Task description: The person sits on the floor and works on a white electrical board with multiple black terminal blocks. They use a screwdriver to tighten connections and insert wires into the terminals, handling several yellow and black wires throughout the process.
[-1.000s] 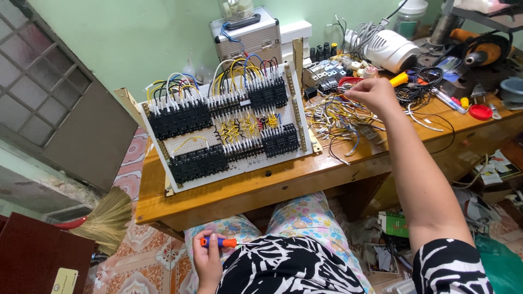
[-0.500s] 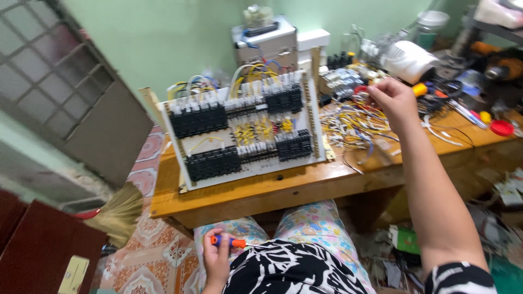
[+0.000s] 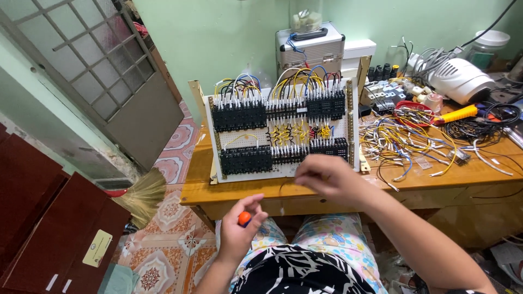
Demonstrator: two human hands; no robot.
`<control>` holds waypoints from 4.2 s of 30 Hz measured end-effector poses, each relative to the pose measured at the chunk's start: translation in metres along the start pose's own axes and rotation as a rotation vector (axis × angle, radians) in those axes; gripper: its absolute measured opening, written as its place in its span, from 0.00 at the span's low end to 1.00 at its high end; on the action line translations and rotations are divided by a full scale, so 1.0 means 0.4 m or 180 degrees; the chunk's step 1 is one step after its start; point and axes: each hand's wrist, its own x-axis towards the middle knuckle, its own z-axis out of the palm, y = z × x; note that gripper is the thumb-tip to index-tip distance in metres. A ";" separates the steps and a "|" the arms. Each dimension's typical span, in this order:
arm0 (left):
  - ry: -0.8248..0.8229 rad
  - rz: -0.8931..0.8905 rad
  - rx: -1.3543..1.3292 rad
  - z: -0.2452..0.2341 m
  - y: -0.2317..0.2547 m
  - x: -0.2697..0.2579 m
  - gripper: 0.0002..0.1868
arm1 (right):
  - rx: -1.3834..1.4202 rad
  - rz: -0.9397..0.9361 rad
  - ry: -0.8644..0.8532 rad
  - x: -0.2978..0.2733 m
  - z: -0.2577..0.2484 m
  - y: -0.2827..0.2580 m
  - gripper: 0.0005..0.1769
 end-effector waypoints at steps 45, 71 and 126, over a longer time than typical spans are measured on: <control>0.0915 0.0341 0.0760 -0.174 -0.010 0.104 0.18 | 0.0033 0.0244 -0.0001 0.278 0.252 0.049 0.07; 0.0829 -0.0254 0.0378 -0.115 -0.094 0.023 0.12 | -0.2894 -0.0309 0.1500 0.384 0.345 0.278 0.14; 0.1151 0.1533 0.0819 -0.206 0.044 0.048 0.12 | 0.2157 0.1032 0.1063 0.308 0.292 0.195 0.14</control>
